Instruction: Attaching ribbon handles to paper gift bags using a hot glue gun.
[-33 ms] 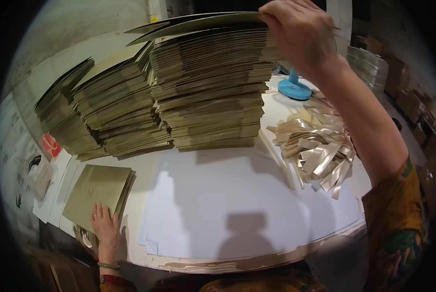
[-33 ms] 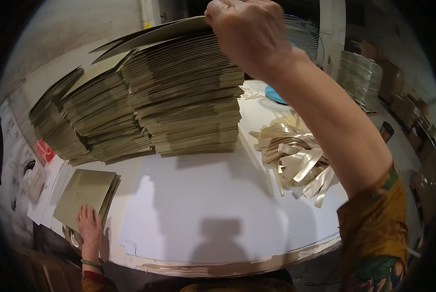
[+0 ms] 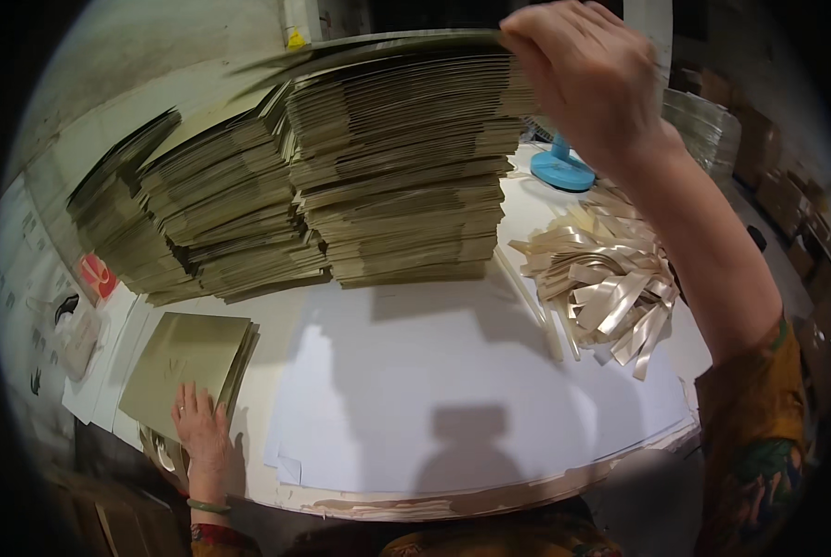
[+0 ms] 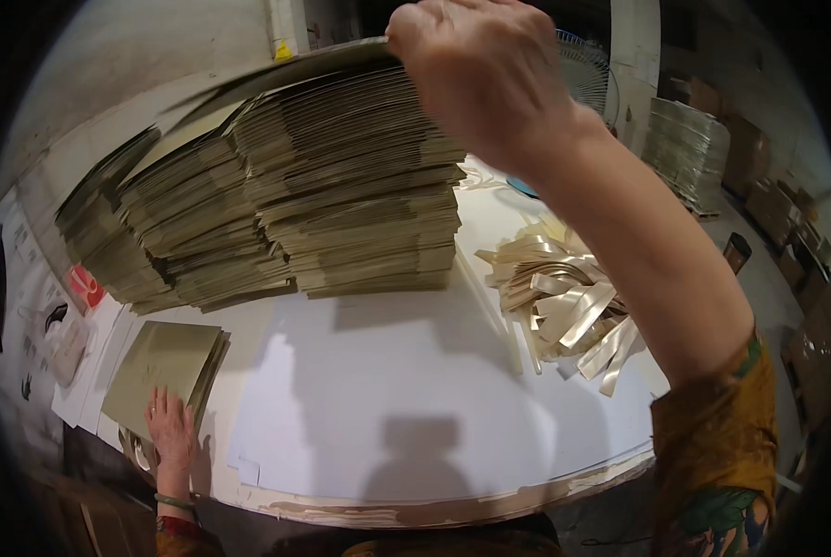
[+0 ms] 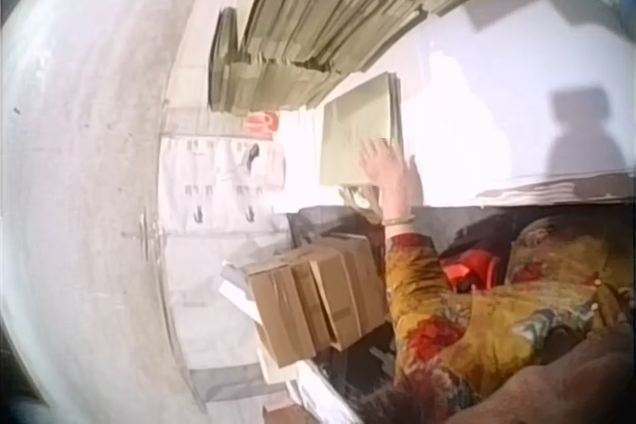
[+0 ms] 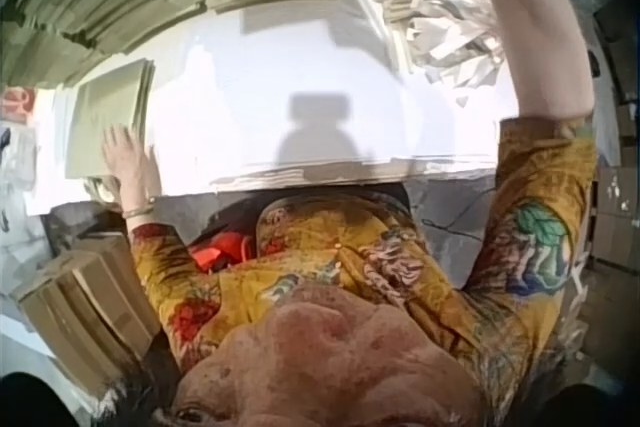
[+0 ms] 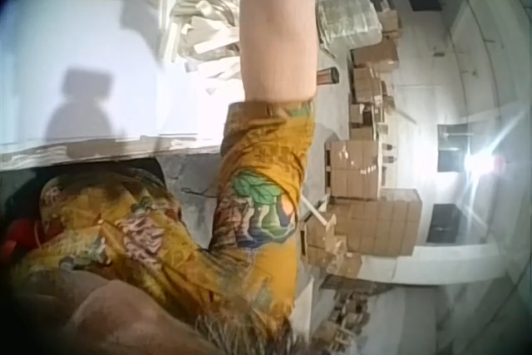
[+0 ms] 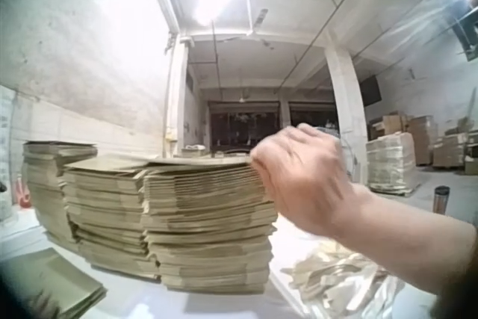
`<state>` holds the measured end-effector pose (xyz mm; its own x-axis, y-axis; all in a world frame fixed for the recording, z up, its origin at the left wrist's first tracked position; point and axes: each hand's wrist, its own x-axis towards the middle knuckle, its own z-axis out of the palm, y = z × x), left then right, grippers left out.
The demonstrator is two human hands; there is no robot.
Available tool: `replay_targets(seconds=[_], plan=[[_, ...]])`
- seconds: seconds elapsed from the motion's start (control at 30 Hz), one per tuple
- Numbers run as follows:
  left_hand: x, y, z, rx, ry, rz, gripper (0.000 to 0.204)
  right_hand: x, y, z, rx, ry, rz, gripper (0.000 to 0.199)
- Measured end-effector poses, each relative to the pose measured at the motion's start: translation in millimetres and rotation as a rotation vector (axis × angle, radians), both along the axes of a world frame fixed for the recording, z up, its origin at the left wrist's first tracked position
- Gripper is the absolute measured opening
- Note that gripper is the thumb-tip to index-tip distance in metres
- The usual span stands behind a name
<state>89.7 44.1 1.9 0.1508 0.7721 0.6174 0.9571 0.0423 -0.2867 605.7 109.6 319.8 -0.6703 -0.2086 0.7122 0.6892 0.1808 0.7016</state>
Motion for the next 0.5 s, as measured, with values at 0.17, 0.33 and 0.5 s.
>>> replay_targets(seconds=[0.17, 0.33, 0.5], plan=[[48, -3, 29, -0.25, -0.885, -0.278, 0.052, -22, -86, -71, -0.371, -0.206, -0.042, 0.019], [127, 4, 75, -0.723, -2.255, -0.934, 0.067, -29, -122, -149, -0.413, -0.41, 0.018, 0.015], [167, 5, 67, -0.924, -2.21, -0.874, 0.04, -33, -143, -228, -0.699, -0.307, 0.141, 0.029]])
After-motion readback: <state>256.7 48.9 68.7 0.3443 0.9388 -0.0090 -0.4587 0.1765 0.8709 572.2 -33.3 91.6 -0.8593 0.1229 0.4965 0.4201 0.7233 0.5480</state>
